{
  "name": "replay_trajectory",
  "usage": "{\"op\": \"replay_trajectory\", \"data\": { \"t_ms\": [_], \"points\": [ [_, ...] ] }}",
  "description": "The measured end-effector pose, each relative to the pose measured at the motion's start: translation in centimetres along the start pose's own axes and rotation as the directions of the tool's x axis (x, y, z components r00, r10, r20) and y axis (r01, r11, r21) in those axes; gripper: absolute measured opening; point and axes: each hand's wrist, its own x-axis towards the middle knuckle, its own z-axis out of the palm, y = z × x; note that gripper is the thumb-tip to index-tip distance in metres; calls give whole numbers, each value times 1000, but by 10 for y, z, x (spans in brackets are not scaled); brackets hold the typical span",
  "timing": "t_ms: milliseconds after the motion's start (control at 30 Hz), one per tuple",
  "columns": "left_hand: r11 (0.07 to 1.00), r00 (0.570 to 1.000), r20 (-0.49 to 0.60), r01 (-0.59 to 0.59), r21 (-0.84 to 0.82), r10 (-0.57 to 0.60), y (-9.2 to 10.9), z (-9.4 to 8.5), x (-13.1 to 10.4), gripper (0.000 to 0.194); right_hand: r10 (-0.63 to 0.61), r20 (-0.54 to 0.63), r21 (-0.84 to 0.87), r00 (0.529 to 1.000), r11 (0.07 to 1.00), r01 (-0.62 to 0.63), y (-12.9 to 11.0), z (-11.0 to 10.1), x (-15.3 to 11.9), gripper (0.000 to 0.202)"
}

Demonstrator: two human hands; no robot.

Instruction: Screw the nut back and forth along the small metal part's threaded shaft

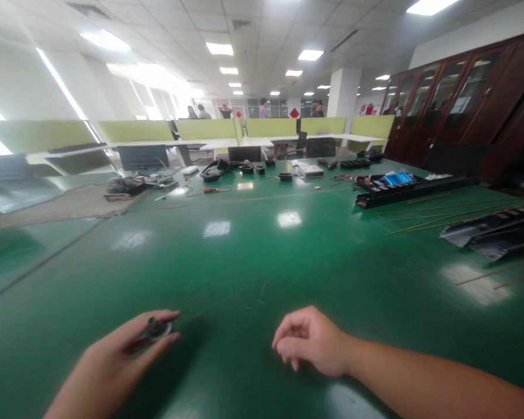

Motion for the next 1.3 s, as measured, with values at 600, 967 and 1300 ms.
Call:
{"op": "replay_trajectory", "data": {
  "t_ms": [600, 967, 1300],
  "points": [
    [938, 899, 386, -69, -340, 206, 121, 99, 3, 28, -128, -246, -41, 961, 992, 121, -5, 6, -5, 53],
    [955, 944, 307, -26, -296, 121, 78, 100, 3, 37, -123, -222, -113, 967, 989, 100, -1, 7, -5, 54],
    [934, 890, 396, -84, -347, 227, 82, 99, -1, 36, -43, -199, -223, 979, 975, -2, -3, 5, -9, 35]
  ]
}}
